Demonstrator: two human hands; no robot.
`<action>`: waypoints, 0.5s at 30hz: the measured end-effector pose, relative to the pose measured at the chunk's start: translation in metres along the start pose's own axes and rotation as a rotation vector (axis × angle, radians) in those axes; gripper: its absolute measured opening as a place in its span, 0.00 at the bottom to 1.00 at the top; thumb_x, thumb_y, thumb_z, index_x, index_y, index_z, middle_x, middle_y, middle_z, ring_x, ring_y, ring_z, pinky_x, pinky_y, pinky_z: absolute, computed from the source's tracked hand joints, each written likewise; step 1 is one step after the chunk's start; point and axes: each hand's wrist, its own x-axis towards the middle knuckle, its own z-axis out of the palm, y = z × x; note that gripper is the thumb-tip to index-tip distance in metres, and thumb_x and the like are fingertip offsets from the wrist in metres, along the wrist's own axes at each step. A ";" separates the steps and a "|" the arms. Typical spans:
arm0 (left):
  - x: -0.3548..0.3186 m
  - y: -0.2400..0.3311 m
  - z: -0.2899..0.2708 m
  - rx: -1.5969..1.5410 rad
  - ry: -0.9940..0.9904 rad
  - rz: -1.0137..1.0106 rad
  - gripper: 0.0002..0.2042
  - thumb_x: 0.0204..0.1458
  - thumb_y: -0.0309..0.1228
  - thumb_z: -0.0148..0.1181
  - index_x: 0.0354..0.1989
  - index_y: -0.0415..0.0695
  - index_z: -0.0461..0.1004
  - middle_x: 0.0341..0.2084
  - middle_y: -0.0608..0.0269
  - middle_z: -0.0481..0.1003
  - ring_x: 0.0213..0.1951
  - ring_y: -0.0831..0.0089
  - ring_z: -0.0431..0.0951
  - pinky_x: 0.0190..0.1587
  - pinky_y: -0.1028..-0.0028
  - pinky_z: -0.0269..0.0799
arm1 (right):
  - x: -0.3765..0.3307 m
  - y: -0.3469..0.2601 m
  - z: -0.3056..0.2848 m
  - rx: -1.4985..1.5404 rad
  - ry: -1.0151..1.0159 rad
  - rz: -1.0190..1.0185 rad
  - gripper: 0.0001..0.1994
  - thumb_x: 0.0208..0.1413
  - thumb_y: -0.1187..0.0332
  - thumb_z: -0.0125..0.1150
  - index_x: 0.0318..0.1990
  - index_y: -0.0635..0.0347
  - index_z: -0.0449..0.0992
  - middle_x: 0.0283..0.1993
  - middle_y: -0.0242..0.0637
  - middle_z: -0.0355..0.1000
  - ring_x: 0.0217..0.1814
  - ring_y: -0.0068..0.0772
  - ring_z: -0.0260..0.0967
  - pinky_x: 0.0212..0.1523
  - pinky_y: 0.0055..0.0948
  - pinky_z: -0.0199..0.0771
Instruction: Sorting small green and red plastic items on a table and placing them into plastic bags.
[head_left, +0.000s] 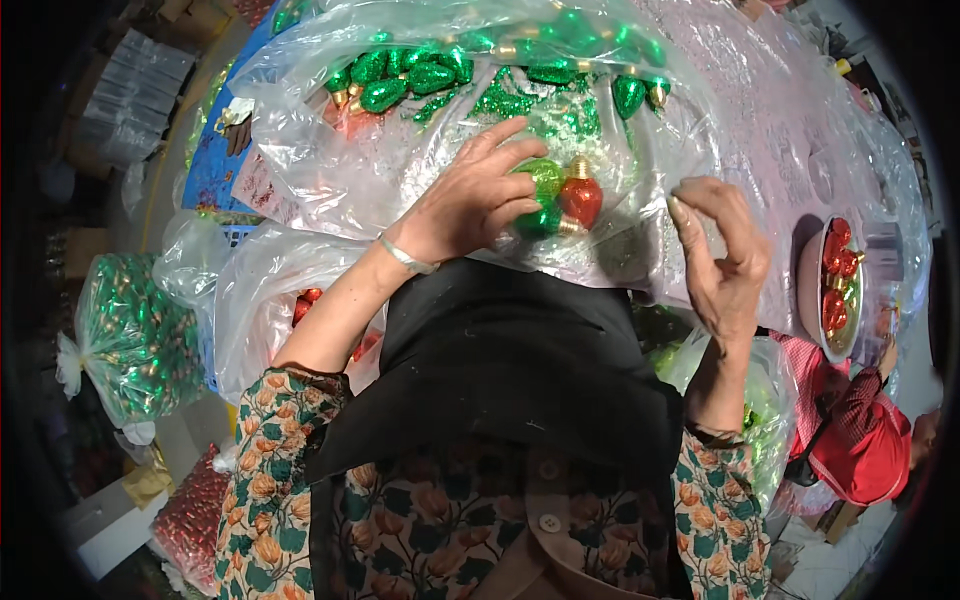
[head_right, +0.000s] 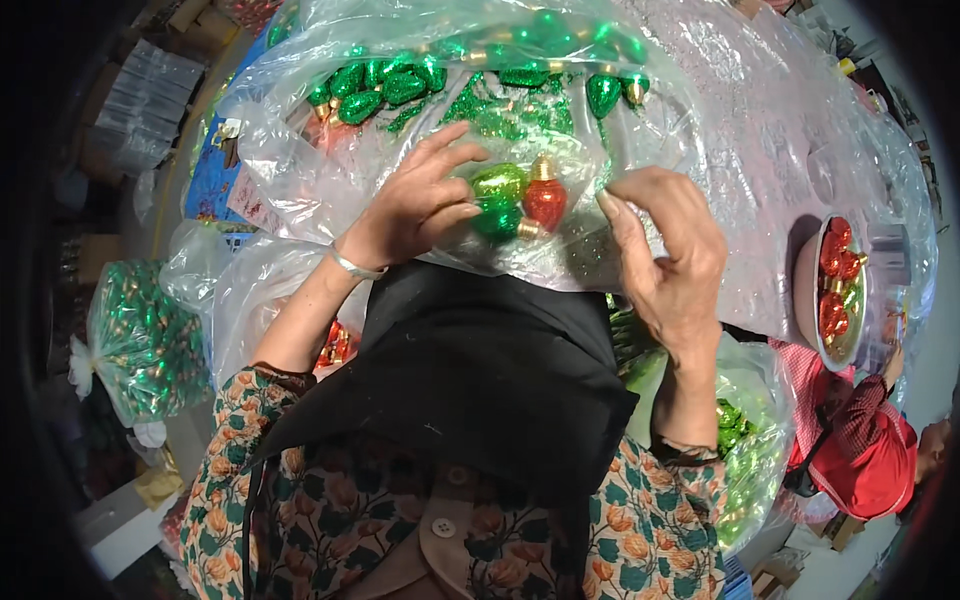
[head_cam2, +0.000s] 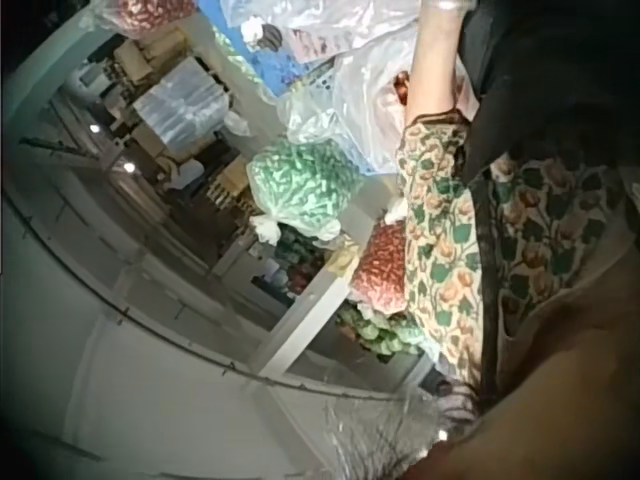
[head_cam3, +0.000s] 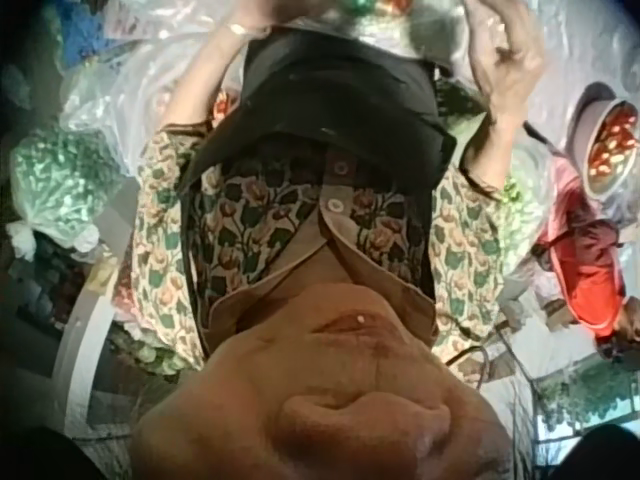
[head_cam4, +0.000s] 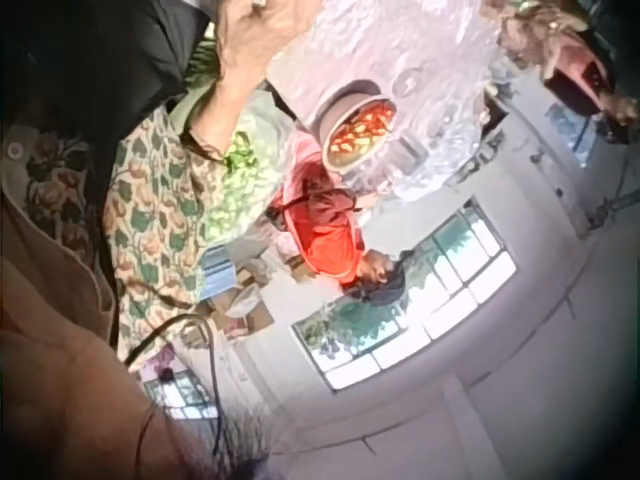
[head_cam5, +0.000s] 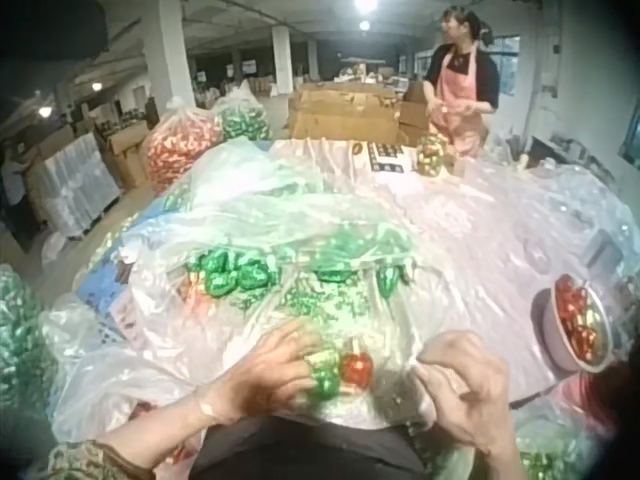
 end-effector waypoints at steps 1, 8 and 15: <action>-0.004 0.005 -0.003 -0.046 0.001 -0.010 0.04 0.45 0.27 0.60 0.25 0.40 0.72 0.50 0.55 0.66 0.59 0.51 0.58 0.58 0.60 0.54 | 0.007 -0.007 -0.004 0.050 -0.057 0.027 0.05 0.46 0.77 0.60 0.32 0.66 0.74 0.30 0.42 0.71 0.35 0.39 0.70 0.38 0.30 0.68; -0.043 0.021 -0.005 0.018 0.044 -0.184 0.05 0.46 0.25 0.59 0.32 0.45 0.73 0.50 0.55 0.64 0.59 0.46 0.56 0.57 0.56 0.54 | 0.060 -0.004 0.034 0.269 -0.541 -0.062 0.07 0.51 0.73 0.56 0.33 0.71 0.72 0.29 0.43 0.70 0.32 0.38 0.69 0.35 0.29 0.68; -0.048 0.012 0.005 -0.042 0.096 -0.163 0.05 0.47 0.25 0.57 0.34 0.41 0.73 0.48 0.54 0.67 0.57 0.49 0.61 0.56 0.60 0.58 | 0.091 0.012 0.100 -0.001 -1.380 -0.211 0.12 0.41 0.81 0.47 0.36 0.69 0.72 0.27 0.50 0.70 0.30 0.47 0.68 0.31 0.38 0.66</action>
